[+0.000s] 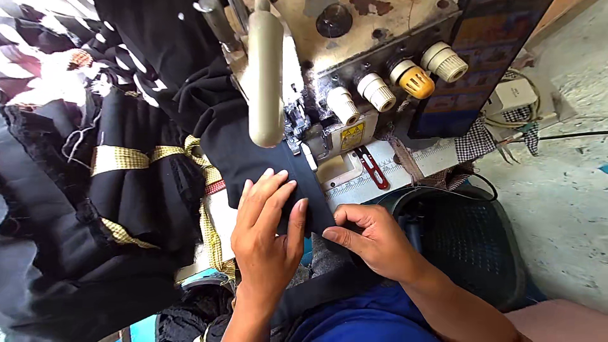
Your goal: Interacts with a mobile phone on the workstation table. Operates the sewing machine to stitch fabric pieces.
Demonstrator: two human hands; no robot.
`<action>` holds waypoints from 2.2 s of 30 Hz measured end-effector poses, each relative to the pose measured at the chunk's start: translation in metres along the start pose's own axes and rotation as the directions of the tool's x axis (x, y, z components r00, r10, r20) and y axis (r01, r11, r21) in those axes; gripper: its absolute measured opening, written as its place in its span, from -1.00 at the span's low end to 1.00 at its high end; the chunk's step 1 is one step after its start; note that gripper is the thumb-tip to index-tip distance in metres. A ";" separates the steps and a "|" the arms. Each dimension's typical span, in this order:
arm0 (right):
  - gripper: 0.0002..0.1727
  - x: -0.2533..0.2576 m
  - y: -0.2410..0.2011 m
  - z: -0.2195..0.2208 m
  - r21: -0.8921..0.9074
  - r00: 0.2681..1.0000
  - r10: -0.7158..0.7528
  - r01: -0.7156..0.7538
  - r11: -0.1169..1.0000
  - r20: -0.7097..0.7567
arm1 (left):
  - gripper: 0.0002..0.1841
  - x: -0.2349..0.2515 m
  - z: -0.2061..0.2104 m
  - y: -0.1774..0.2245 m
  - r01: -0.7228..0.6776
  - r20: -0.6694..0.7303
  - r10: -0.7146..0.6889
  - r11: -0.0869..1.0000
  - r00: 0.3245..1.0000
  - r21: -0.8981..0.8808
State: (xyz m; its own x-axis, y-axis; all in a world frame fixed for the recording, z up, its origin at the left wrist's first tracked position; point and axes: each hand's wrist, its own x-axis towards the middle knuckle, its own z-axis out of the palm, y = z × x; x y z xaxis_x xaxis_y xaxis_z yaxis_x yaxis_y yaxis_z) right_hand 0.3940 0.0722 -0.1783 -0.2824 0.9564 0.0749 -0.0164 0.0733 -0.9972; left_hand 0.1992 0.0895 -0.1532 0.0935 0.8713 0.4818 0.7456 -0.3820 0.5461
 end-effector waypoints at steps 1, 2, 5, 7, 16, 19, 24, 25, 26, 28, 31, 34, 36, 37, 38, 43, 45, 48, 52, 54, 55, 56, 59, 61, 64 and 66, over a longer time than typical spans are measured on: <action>-0.71 0.000 0.004 -0.001 0.011 1.000 0.027 -0.027 1.000 0.004 | -0.76 -0.001 0.000 0.000 0.000 0.004 0.000 1.000 1.000 0.002; -0.72 0.001 0.008 -0.002 0.032 0.999 0.052 -0.052 0.998 0.008 | -0.77 -0.001 0.000 -0.001 -0.004 0.003 0.004 1.000 1.000 0.004; -0.75 0.011 0.012 -0.003 0.078 0.997 0.077 -0.077 0.994 -0.001 | -0.74 0.005 0.001 -0.004 -0.019 0.022 0.018 1.000 1.000 0.025; -0.76 0.022 0.010 -0.003 0.071 0.998 0.061 -0.060 0.996 -0.009 | -0.73 0.013 0.000 -0.009 -0.028 0.043 0.026 0.999 0.999 0.043; -0.83 0.052 0.008 0.008 0.008 0.994 0.047 -0.046 0.999 -0.103 | -0.72 0.049 -0.002 -0.033 -0.072 0.084 0.067 0.996 0.994 0.058; -0.87 0.045 0.011 0.013 -0.088 0.988 0.021 -0.034 0.996 -0.150 | -0.73 0.035 -0.004 -0.018 -0.112 0.037 0.108 0.987 0.993 0.118; -0.68 0.015 0.005 0.020 -0.518 0.951 -0.205 0.057 0.853 -0.233 | -0.75 0.000 -0.001 -0.003 -0.096 0.010 0.095 0.986 0.995 0.137; -0.65 0.012 0.002 0.021 -0.566 0.941 -0.252 0.083 0.820 -0.227 | -0.73 -0.002 0.000 -0.005 -0.094 0.013 0.093 0.986 0.996 0.141; -0.63 0.011 -0.002 0.022 -0.585 0.934 -0.284 0.109 0.803 -0.216 | -0.71 -0.004 0.001 -0.006 -0.093 0.016 0.091 0.985 0.996 0.144; -0.62 0.011 -0.010 0.022 -0.566 0.932 -0.304 0.143 0.812 -0.200 | -0.69 -0.005 0.000 -0.006 -0.087 0.024 0.084 0.986 0.996 0.141; -0.62 0.013 -0.016 0.019 -0.509 0.935 -0.294 0.158 0.846 -0.198 | -0.67 -0.003 -0.001 -0.004 -0.083 0.028 0.080 0.988 0.996 0.134; -0.63 0.012 -0.010 0.017 -0.521 0.936 -0.289 0.147 0.840 -0.202 | -0.66 -0.002 -0.001 -0.003 -0.080 0.029 0.077 0.988 0.997 0.133; -0.64 0.013 -0.001 0.017 -0.534 0.936 -0.274 0.119 0.837 -0.220 | -0.67 -0.001 0.000 -0.005 -0.080 0.029 0.077 0.988 0.997 0.129; -0.64 0.015 0.003 0.018 -0.533 0.937 -0.263 0.105 0.840 -0.230 | -0.68 0.000 0.001 -0.006 -0.079 0.026 0.077 0.988 0.997 0.129; -0.65 0.018 0.007 0.018 -0.526 0.938 -0.252 0.094 0.846 -0.238 | -0.69 0.001 0.002 -0.008 -0.078 0.025 0.075 0.989 0.997 0.129; -0.64 0.034 0.010 0.022 -0.507 0.938 -0.247 0.095 0.857 -0.242 | -0.70 0.014 0.005 -0.016 -0.080 0.017 0.078 0.989 0.997 0.120; -0.64 0.038 0.013 0.023 -0.503 0.934 -0.259 0.105 0.858 -0.246 | -0.70 0.018 0.006 -0.020 -0.086 0.014 0.085 0.990 0.996 0.115; -0.67 0.039 0.019 0.020 -0.484 0.945 -0.262 0.140 0.864 -0.195 | -0.70 0.021 0.008 -0.026 -0.105 0.003 0.105 0.987 0.994 0.119; -0.74 0.033 0.011 -0.017 -0.470 0.909 -0.309 0.151 0.870 -0.278 | -0.67 0.022 0.012 -0.037 -0.136 -0.014 0.138 0.985 0.990 0.109; -0.72 0.032 0.002 -0.049 -0.547 0.827 -0.367 0.088 0.833 -0.426 | -0.65 0.022 0.014 -0.038 -0.141 -0.028 0.145 0.983 0.989 0.114; -0.65 0.033 -0.005 -0.066 -0.600 0.788 -0.392 0.035 0.799 -0.475 | -0.65 0.022 0.015 -0.037 -0.139 -0.036 0.144 0.983 0.989 0.119; -0.56 0.035 -0.013 -0.082 -0.645 0.756 -0.408 -0.024 0.764 -0.512 | -0.64 0.022 0.016 -0.036 -0.135 -0.045 0.142 0.983 0.989 0.123; -0.28 0.048 -0.036 -0.117 -0.724 0.746 -0.394 -0.167 0.669 -0.536 | -0.64 0.024 0.017 -0.033 -0.128 -0.056 0.137 0.982 0.989 0.137; -0.21 0.056 -0.047 -0.128 -0.760 0.753 -0.387 -0.225 0.610 -0.533 | -0.63 0.025 0.018 -0.033 -0.135 -0.071 0.146 0.981 0.987 0.138; -0.20 0.066 -0.057 -0.131 -0.793 0.771 -0.375 -0.263 0.549 -0.515 | -0.64 0.024 0.019 -0.034 -0.145 -0.082 0.158 0.980 0.984 0.138; -0.22 0.069 -0.059 -0.127 -0.808 0.792 -0.354 -0.277 0.520 -0.498 | -0.64 0.024 0.018 -0.034 -0.144 -0.080 0.156 0.980 0.985 0.140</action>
State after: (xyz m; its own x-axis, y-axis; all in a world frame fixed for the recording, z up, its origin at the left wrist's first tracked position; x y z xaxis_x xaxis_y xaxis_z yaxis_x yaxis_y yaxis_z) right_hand 0.4975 0.1700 -0.1140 0.2603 0.8720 0.4144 0.8448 0.0021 -0.5352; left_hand 0.1885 0.1289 -0.1728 0.1554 0.7737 0.6142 0.8095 -0.4561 0.3698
